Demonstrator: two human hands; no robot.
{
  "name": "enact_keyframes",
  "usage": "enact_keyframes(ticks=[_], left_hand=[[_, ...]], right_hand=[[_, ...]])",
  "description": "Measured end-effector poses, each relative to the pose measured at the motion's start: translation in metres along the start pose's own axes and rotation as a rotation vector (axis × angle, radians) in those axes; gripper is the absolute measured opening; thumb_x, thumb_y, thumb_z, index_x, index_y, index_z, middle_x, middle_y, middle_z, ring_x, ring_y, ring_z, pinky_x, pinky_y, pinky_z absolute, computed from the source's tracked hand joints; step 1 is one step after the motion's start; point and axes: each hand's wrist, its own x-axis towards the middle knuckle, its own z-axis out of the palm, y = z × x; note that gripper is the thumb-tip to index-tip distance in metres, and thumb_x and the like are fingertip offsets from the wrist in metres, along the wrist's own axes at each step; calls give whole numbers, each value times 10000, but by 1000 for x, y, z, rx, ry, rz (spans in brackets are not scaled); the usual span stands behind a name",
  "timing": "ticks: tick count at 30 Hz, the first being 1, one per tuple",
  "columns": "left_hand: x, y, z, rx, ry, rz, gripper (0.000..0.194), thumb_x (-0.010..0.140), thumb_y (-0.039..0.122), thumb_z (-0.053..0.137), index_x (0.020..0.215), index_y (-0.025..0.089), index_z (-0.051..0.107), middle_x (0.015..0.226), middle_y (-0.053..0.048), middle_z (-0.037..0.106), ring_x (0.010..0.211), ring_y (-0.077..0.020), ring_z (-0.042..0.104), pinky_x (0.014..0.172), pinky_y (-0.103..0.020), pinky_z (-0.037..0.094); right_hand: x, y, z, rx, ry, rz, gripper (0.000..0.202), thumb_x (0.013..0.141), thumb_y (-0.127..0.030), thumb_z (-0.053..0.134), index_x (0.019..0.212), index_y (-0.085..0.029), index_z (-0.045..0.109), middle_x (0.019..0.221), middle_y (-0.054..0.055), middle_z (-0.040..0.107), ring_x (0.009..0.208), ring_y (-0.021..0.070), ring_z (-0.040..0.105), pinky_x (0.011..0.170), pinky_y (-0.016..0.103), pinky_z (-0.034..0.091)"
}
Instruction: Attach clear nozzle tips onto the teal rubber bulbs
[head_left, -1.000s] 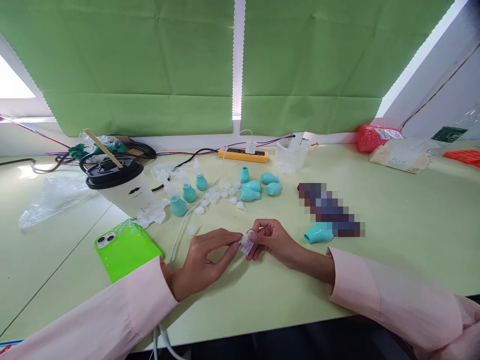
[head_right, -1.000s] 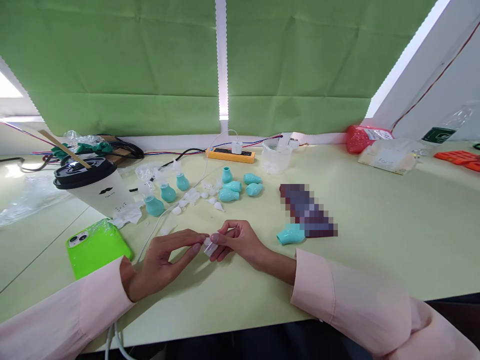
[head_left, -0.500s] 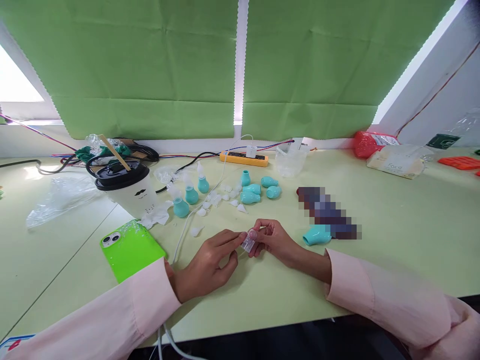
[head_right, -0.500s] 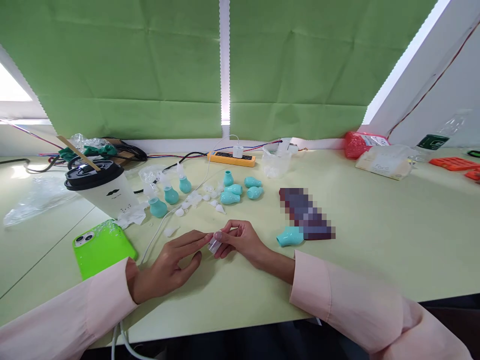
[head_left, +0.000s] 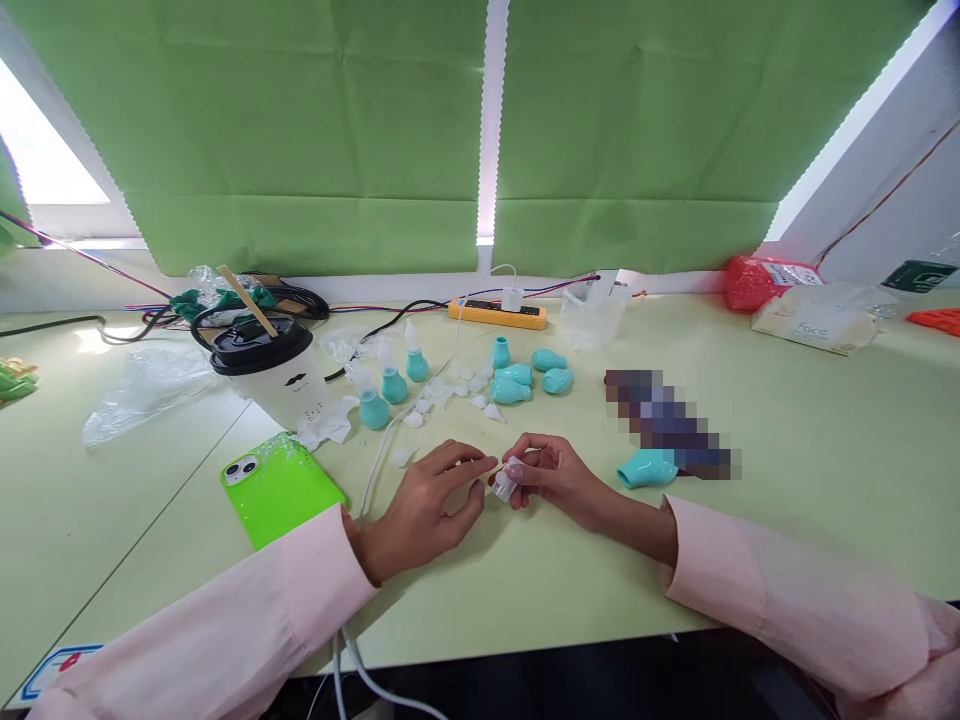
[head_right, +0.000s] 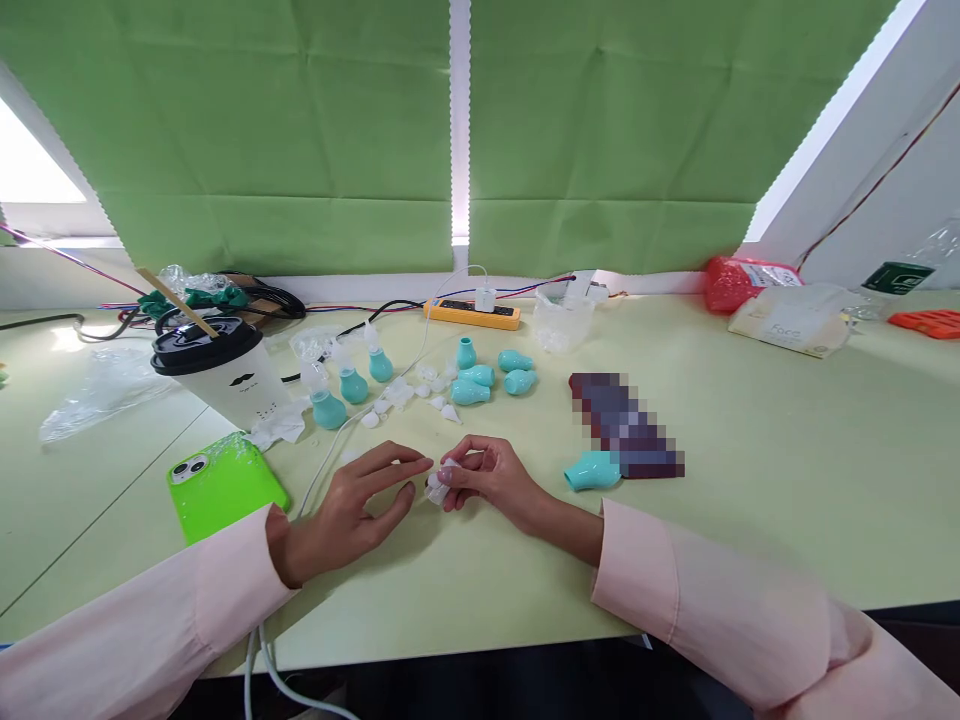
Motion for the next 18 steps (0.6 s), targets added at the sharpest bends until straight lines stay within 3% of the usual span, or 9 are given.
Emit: enact_keyframes(ticks=[12,18], left_hand=[[0,-5,3,-31,7,59,167,768,168,499,898,119,591,704,-59,599,654,-126,507,573,-262,445],[-2,-8,6,64,15,102,118,775,155,486,838,144,586,680,-42,605,640,-127,495,557,-257,442]], right_hand=[[0,0,2,-79,29,-10,229,655,-328,634,719,-145,513,578,-1,592,485,104,556,483,230,425],[1,-1,4,-100,24,-22,227,651,-320,638,721,-145,511,580,-7,581,480,97,544,480,228,415]])
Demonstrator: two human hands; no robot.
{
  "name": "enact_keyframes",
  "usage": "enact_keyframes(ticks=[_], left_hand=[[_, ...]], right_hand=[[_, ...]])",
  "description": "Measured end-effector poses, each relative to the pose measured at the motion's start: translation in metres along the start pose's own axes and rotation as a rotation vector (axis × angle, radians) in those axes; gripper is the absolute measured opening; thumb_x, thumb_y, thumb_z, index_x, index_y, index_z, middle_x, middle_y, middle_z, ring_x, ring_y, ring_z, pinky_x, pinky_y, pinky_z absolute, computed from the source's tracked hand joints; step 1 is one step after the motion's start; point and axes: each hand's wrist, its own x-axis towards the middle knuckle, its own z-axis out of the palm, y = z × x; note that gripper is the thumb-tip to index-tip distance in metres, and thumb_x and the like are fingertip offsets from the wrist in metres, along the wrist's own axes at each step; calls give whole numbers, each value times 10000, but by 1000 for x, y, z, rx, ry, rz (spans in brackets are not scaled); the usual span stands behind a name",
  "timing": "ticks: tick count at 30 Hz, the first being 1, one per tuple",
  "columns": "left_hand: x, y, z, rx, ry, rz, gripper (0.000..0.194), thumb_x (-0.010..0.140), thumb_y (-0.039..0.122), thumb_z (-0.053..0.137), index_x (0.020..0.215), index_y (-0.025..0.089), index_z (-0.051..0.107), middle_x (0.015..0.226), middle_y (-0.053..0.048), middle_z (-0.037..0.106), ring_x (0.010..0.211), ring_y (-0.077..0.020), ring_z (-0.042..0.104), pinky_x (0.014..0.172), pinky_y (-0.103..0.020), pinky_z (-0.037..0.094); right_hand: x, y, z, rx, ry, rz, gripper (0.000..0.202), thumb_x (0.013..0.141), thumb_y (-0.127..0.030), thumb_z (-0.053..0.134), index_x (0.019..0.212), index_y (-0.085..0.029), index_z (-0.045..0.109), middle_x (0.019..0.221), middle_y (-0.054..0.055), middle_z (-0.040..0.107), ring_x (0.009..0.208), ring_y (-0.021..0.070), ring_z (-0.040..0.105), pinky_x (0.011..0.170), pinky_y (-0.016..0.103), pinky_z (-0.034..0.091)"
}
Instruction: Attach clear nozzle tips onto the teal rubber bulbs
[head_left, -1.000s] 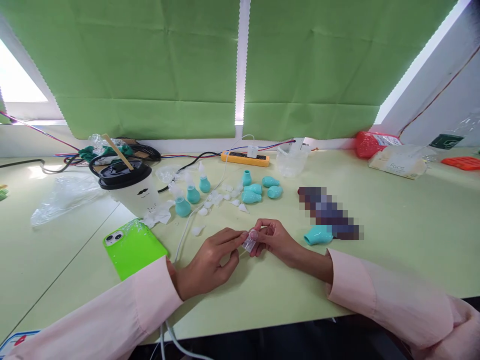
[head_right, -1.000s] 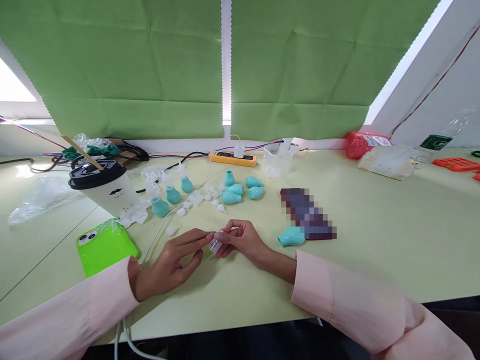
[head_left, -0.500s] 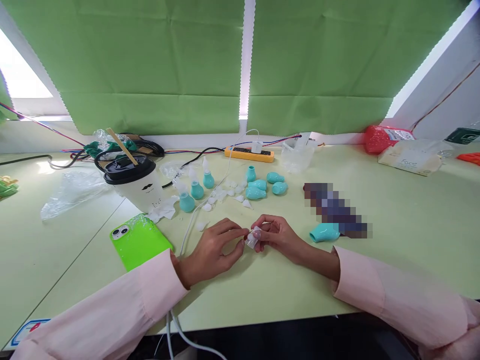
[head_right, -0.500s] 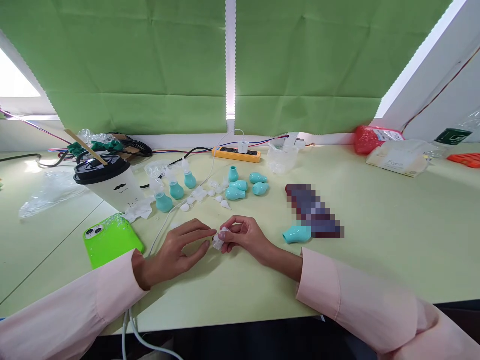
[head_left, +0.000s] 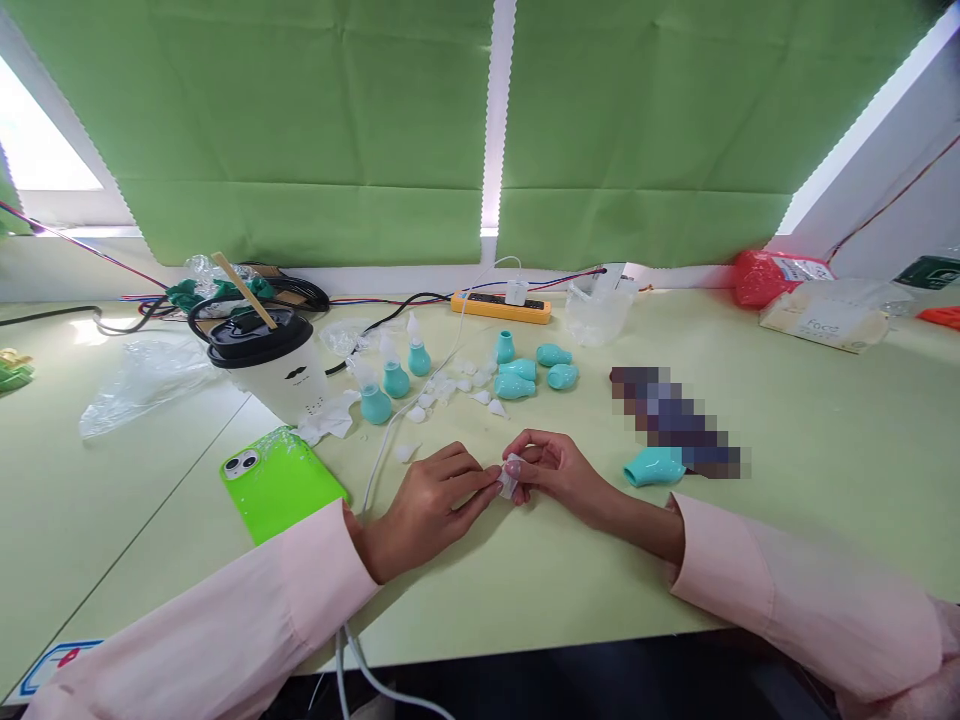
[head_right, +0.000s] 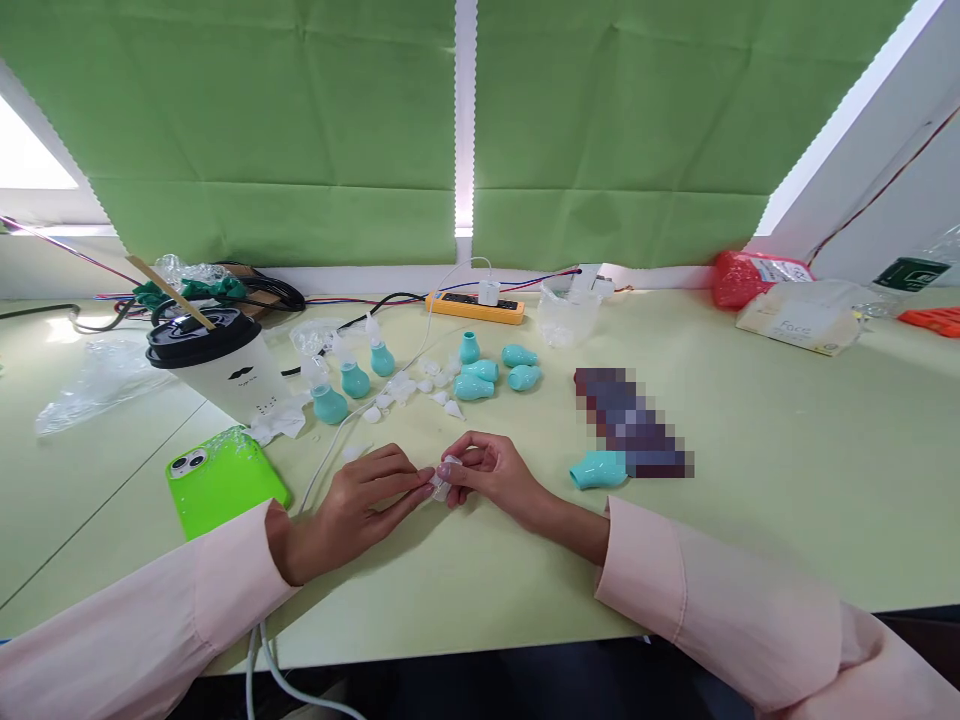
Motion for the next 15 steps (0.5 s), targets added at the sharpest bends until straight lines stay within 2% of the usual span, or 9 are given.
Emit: enact_keyframes(ticks=[5,8,12,15], left_hand=[[2,3,-2,247,-84,122,162,793,155,436,867,102,569,625,-45,586,600,-135,483,492,-253,422],[4,7,-4,330,-158,132,234,799,161,397,963,73,539,595,-42,572,573,-144,483,456,-255,403],[4,7,-5,396,-201,24,267,798,175,372,997,110,537,583,-35,562,581,-153,491,468,-260,400],[6,-5,-8,511,-201,-94,258,792,191,385,971,138,563,628,-52,580,637,-175,504,504,-273,405]], right_hand=[[0,2,-2,30,34,13,229,659,-331,630,708,-145,506,552,-12,573,461,91,524,473,230,398],[0,2,-4,75,60,18,222,660,-327,631,694,-145,508,533,-20,557,461,86,511,476,225,389],[1,2,-7,125,64,34,222,666,-334,626,696,-151,505,573,-11,570,466,82,507,482,225,387],[1,1,-8,153,47,57,223,688,-350,603,713,-154,497,619,6,590,475,82,516,492,229,399]])
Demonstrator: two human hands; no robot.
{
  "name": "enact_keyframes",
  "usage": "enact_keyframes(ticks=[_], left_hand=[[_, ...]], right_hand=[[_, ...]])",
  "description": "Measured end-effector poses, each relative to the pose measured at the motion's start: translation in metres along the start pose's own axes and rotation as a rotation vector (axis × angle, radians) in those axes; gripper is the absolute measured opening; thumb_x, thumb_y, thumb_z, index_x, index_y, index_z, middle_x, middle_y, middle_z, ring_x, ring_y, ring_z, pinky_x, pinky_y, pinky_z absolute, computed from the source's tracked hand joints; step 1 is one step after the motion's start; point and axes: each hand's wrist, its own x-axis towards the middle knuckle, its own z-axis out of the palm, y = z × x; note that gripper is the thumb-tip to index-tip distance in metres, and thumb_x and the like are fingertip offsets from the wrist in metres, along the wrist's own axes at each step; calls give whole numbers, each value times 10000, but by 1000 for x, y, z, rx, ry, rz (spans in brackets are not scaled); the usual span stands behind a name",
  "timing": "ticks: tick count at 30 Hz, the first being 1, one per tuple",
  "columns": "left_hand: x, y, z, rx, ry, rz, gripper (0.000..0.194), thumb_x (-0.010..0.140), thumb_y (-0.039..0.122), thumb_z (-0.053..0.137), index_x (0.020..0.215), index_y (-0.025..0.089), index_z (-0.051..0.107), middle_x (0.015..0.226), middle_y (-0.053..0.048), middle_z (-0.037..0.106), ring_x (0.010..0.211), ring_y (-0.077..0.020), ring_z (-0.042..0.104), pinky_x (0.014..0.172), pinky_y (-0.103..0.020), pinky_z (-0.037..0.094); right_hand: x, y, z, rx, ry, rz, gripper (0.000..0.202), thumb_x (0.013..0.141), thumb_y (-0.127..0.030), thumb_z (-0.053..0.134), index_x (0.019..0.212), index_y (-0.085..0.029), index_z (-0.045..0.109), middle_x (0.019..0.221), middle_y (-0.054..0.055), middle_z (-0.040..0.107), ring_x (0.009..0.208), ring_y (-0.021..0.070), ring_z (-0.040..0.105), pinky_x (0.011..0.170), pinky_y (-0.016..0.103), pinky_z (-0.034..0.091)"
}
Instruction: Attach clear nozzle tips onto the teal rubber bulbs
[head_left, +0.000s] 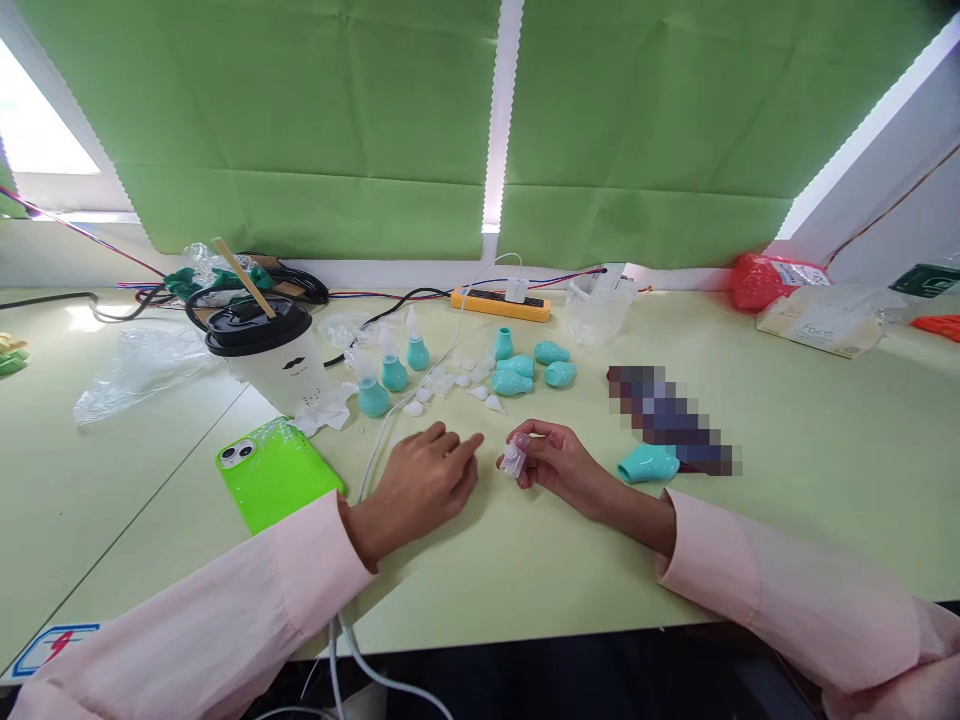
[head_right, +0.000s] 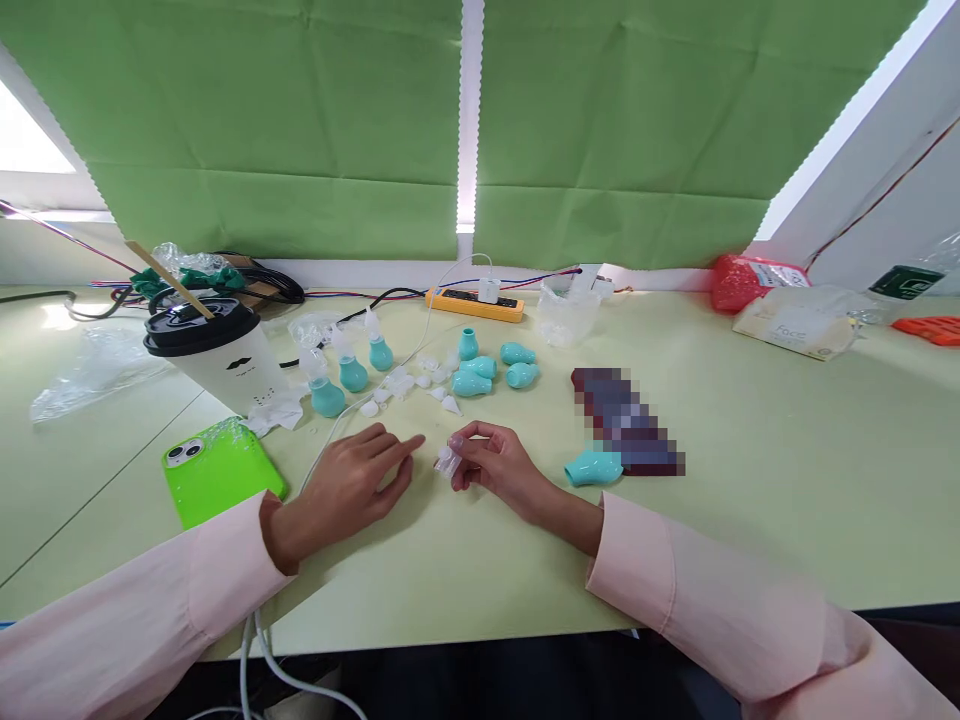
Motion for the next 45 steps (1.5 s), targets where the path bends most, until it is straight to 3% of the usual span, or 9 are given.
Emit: enact_keyframes(ticks=[6,11,16,22,29,32,38,42,45], left_hand=[[10,-40,4,191,-37,-258,312,792,203,394,1078,159,511,876,-98,586,848,-260,461,558,-311,409],[8,-54,13,108,-191,-271,346,784,211,419,1119,155,481,955,-100,549,839,-234,463,618,-316,422],[7,-58,19,22,-199,-262,308,777,114,363,1013,154,557,914,-91,544,802,-197,517,607,-287,426],[7,-52,20,-176,-117,-203,293,783,153,377,1017,165,553,929,-68,559,679,-129,548,609,-255,442],[12,-42,18,-77,-52,-165,295,792,212,398,1046,147,533,926,-92,557,850,-199,506,703,-323,442],[29,-38,17,-51,-19,-124,302,807,217,386,1078,158,507,960,-85,562,897,-213,473,718,-333,432],[82,-14,30,66,-130,-23,367,791,217,433,1155,176,418,1108,-124,486,950,-257,438,710,-369,413],[100,-9,44,94,-209,-90,343,759,187,461,1101,162,463,930,-126,553,886,-275,471,666,-393,413],[98,-14,37,-29,-145,-103,319,718,163,482,1036,165,510,872,-98,555,863,-245,482,687,-368,416]], right_hand=[[0,2,1,-16,-14,22,267,718,-417,543,771,-170,458,631,-2,580,442,109,556,429,223,398],[0,1,1,44,-52,37,263,729,-422,528,793,-191,419,696,-8,573,486,126,583,434,242,442],[1,-1,0,83,-27,37,257,727,-391,546,804,-182,417,819,59,617,620,140,600,549,291,488],[-1,-2,1,-1,18,37,279,669,-369,617,810,-163,491,769,58,639,486,86,532,460,238,447],[0,-2,2,-79,19,62,338,687,-416,577,912,-175,506,622,35,640,349,45,417,332,170,306],[0,-3,1,-48,-5,51,294,699,-389,574,892,-175,514,673,41,638,388,53,452,368,182,342],[-3,-3,-3,15,-131,22,377,636,-241,651,990,-181,536,820,49,622,516,62,498,480,209,409],[-4,-3,-2,12,-124,-7,360,594,-192,678,934,-181,562,824,38,614,588,79,508,505,211,422],[-5,-2,-3,-10,-63,-16,241,579,-200,690,786,-150,578,786,47,617,604,88,506,480,198,406]])
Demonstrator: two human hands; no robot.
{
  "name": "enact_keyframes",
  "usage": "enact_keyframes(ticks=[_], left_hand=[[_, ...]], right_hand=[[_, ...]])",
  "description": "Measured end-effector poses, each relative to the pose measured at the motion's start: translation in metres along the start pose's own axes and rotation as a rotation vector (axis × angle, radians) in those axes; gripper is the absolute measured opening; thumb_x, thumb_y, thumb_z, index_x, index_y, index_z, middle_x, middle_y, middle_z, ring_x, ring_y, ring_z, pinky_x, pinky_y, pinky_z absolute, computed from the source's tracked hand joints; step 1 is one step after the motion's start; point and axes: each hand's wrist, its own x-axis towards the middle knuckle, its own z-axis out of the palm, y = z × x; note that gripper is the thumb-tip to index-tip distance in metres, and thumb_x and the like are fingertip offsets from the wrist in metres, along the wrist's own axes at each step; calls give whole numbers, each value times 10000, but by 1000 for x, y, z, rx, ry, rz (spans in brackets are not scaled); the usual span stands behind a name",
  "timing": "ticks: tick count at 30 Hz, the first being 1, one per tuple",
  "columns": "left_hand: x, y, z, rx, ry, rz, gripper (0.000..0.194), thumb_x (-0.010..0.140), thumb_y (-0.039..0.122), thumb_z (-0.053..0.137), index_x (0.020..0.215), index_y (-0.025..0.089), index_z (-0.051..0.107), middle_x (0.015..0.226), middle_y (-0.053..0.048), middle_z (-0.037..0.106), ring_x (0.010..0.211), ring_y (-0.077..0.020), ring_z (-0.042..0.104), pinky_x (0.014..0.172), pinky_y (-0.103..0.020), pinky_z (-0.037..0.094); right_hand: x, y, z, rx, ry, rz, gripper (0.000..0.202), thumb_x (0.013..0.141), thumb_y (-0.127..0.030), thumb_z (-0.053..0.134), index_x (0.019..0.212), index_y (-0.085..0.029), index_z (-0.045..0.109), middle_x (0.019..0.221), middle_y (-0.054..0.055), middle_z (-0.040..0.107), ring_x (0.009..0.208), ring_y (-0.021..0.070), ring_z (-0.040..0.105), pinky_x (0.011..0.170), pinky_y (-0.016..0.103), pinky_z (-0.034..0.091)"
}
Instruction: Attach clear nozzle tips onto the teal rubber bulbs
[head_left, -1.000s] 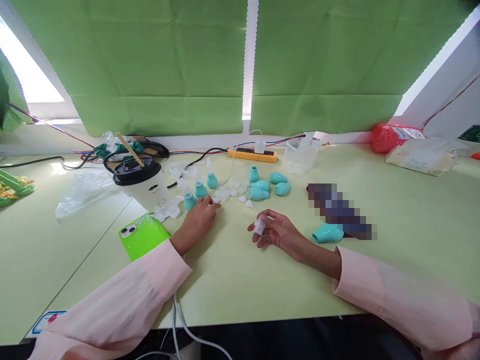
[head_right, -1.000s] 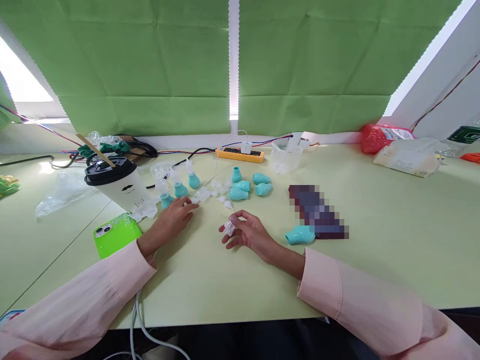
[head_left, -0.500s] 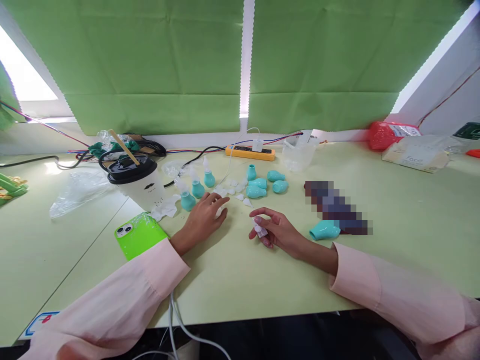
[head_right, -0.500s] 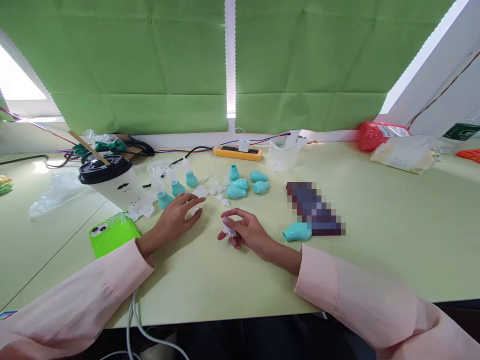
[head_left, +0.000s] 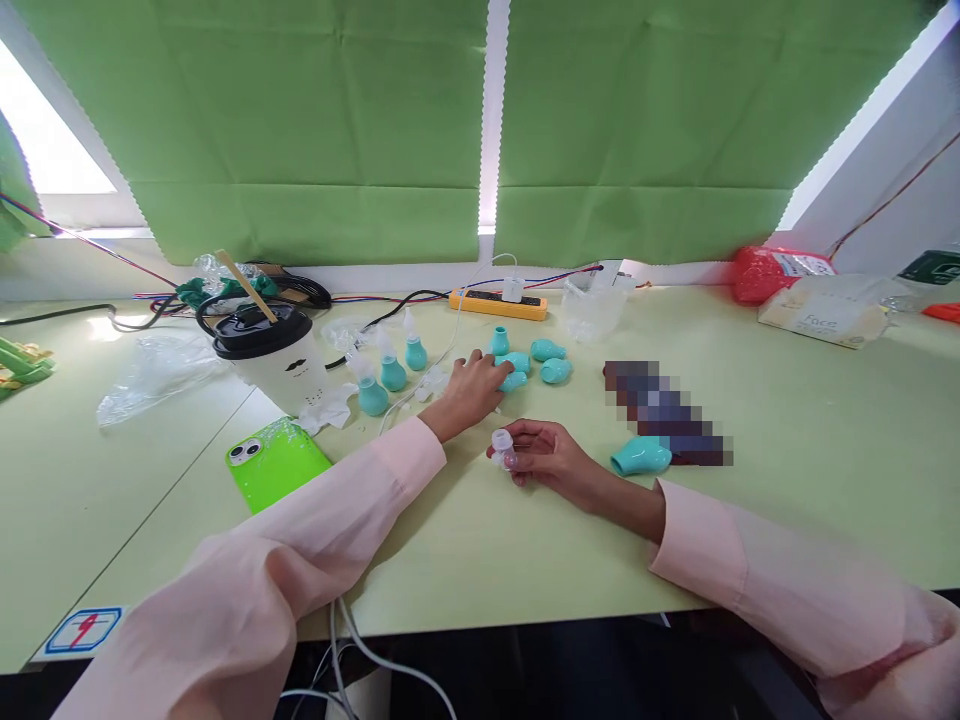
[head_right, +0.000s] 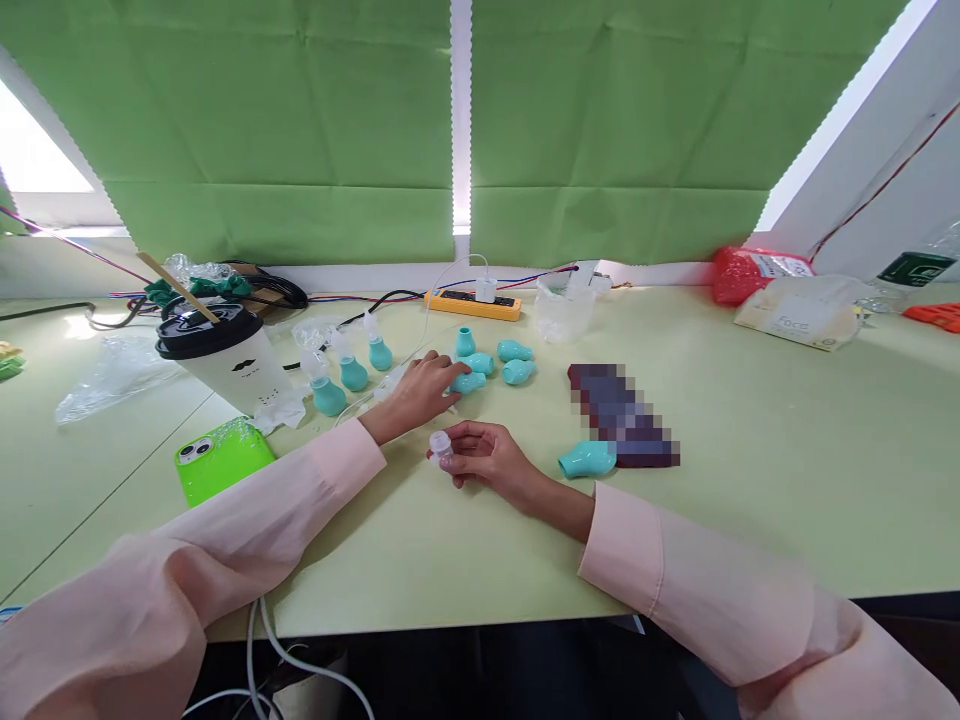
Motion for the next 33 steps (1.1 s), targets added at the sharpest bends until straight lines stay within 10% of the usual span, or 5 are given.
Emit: enact_keyframes(ticks=[5,13,19,33], left_hand=[[-43,-9,-34,-554,144,-140,363,643,247,542,998,174,524,813,-30,539,734,-153,502,658,-264,435],[-99,-9,-17,-1313,-206,-469,251,758,266,295,667,139,491,477,34,407,430,-85,402,428,-205,349],[-103,-5,-22,-1279,-270,-384,283,790,333,324,923,176,518,516,48,393,428,-71,353,380,-177,267],[-104,-1,-27,-915,-299,-218,281,670,425,556,788,172,519,622,46,465,569,-85,402,512,-190,334]], right_hand=[[-1,2,-1,-95,76,-105,175,669,-287,617,773,-151,578,607,-8,545,487,65,459,435,201,380],[-9,11,7,-557,273,-396,221,597,-262,669,786,-177,591,741,21,602,606,121,562,540,250,497],[-14,10,9,-808,276,-708,162,606,-226,674,745,-184,604,662,18,644,518,119,579,495,239,508],[-23,11,3,-1394,121,-1130,211,710,-154,597,914,-166,544,709,27,622,613,98,567,511,195,461]])
